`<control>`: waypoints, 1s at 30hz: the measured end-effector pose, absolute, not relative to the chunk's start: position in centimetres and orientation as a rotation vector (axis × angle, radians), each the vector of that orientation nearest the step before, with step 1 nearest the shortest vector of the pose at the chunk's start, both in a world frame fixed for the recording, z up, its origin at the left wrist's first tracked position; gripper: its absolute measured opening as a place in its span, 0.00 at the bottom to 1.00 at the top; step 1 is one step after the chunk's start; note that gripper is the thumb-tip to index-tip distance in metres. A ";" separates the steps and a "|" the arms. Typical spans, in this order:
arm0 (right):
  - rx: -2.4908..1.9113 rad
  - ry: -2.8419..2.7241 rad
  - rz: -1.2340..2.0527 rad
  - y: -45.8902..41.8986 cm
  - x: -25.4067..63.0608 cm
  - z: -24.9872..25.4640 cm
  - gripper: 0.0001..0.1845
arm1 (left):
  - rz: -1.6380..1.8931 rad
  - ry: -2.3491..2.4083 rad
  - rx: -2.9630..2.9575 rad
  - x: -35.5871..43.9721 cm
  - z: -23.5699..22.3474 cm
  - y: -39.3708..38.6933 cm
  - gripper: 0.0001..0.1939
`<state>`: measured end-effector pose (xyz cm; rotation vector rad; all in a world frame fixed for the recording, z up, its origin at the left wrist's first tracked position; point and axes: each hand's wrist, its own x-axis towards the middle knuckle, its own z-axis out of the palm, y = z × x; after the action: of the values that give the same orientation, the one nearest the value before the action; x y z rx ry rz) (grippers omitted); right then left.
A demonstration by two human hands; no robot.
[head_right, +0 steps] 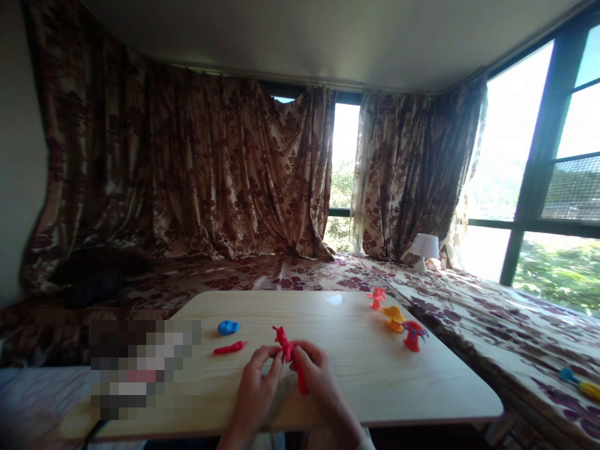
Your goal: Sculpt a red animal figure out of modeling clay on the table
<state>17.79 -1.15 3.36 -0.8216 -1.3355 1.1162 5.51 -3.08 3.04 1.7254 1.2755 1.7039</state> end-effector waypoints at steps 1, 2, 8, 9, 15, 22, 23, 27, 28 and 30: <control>-0.819 -1.333 1.117 -1.2 17.8 3.4 0.18 | 1.707 1.275 1.722 5.5 3.1 -3.1 0.10; -0.817 -1.329 1.107 -1.2 17.8 3.5 0.18 | 1.710 1.268 1.715 5.5 3.1 -3.1 0.11; -0.812 -1.295 0.970 -0.9 18.0 3.0 0.19 | 1.728 1.248 1.602 5.5 3.2 -3.1 0.15; -0.807 -1.302 0.932 -0.5 18.0 2.8 0.19 | 1.750 1.259 1.573 5.4 3.1 -2.9 0.14; -0.853 -1.387 0.658 3.4 18.8 1.7 0.21 | 1.850 1.349 1.321 3.1 2.3 -1.9 0.15; -0.968 -1.583 0.420 4.7 18.5 1.1 0.15 | 1.831 1.392 1.296 2.3 2.0 -1.9 0.15; -0.968 -1.614 0.395 4.6 18.4 1.0 0.14 | 1.823 1.396 1.300 2.3 2.0 -2.0 0.15; -0.929 -1.725 0.325 4.1 18.3 1.1 0.11 | 1.827 1.391 1.308 2.5 2.1 -2.1 0.14; -0.921 -1.735 0.315 4.0 18.3 1.2 0.10 | 1.836 1.390 1.304 2.5 2.2 -2.1 0.14; -0.913 -1.747 0.308 3.7 18.3 1.3 0.10 | 1.847 1.391 1.296 2.5 2.2 -2.1 0.14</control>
<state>18.28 3.75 1.34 -0.9130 -1.7472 0.3085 2.52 -2.15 2.24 1.2965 1.3910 1.8470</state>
